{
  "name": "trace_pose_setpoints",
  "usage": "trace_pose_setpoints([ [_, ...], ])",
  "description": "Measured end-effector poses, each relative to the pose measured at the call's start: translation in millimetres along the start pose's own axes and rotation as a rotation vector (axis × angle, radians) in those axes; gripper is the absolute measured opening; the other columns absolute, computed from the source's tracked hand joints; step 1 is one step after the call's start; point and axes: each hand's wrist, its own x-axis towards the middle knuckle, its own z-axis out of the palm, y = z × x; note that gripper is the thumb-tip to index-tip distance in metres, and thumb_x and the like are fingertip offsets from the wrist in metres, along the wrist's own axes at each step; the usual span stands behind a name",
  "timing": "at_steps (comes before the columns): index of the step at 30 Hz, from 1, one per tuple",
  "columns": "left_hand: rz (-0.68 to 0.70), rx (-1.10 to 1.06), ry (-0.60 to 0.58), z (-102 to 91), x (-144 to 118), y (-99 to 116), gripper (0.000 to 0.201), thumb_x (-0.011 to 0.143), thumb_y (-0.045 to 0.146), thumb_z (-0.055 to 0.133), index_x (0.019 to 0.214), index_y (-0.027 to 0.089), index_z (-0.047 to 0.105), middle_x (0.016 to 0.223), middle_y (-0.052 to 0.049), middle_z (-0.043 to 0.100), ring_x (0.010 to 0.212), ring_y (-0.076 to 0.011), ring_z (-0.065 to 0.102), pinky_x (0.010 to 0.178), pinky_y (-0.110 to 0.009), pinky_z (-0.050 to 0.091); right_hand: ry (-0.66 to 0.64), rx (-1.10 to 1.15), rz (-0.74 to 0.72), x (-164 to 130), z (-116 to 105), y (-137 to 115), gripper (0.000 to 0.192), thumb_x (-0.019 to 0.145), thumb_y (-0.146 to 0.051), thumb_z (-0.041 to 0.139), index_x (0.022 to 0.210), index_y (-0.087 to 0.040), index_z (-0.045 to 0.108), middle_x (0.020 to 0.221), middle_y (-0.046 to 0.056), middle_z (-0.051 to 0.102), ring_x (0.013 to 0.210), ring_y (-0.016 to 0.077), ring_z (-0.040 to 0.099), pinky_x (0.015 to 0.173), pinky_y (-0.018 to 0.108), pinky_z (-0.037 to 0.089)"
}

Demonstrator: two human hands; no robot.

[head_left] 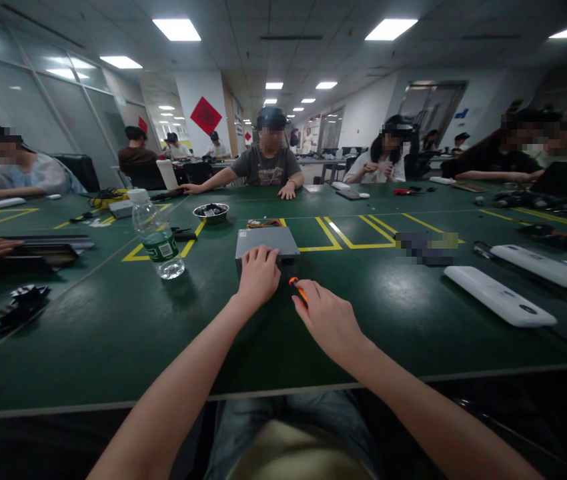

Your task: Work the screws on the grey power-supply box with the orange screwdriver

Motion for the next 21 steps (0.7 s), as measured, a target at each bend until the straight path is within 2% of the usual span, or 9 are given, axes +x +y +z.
trace_pose_setpoints([
  [7,0.017,-0.094,0.055,7.4,-5,-5,0.033,0.081,0.015,0.041,0.112,0.018,0.053,0.124,-0.008,0.051,0.116,-0.0237,0.043,0.097,-0.04,0.03,-0.094,0.113,0.206,-3,4,-12,0.018,0.086,-0.025,0.046,0.102,-0.017,0.047,0.08,0.01,0.066,0.063,0.0235,0.065,0.047,0.028,0.039],
  [13,0.022,-0.121,0.04,8.0,-6,-6,0.035,0.081,0.015,0.042,0.114,0.018,0.051,0.124,-0.007,0.053,0.119,-0.0225,0.042,0.099,-0.041,0.027,-0.075,0.342,0.392,-5,10,-16,0.017,0.085,-0.031,0.044,0.096,-0.017,0.046,0.078,0.009,0.066,0.064,0.0239,0.064,0.053,0.03,0.043],
  [15,0.021,-0.125,0.039,7.0,-6,-5,0.035,0.08,0.015,0.042,0.114,0.018,0.051,0.124,-0.007,0.053,0.119,-0.0228,0.043,0.099,-0.041,0.027,-0.072,0.525,0.45,-8,15,-18,0.018,0.084,-0.032,0.044,0.095,-0.017,0.043,0.078,0.007,0.065,0.057,0.0197,0.063,0.053,0.03,0.044],
  [18,0.019,-0.129,0.043,6.6,-6,-5,0.035,0.08,0.015,0.042,0.114,0.018,0.052,0.124,-0.007,0.054,0.119,-0.023,0.043,0.098,-0.041,0.028,-0.093,0.952,0.562,-12,24,-24,0.025,0.083,-0.038,0.046,0.098,-0.019,0.038,0.079,0.002,0.064,0.043,0.0112,0.055,0.044,0.025,0.043],
  [21,0.016,-0.128,0.046,7.6,-7,-4,0.035,0.081,0.015,0.042,0.114,0.018,0.052,0.124,-0.007,0.054,0.119,-0.0231,0.043,0.098,-0.041,0.028,-0.061,1.329,0.693,-14,27,-29,0.029,0.082,-0.042,0.048,0.096,-0.02,0.035,0.074,-0.002,0.062,0.041,0.0075,0.049,0.038,0.019,0.037],
])
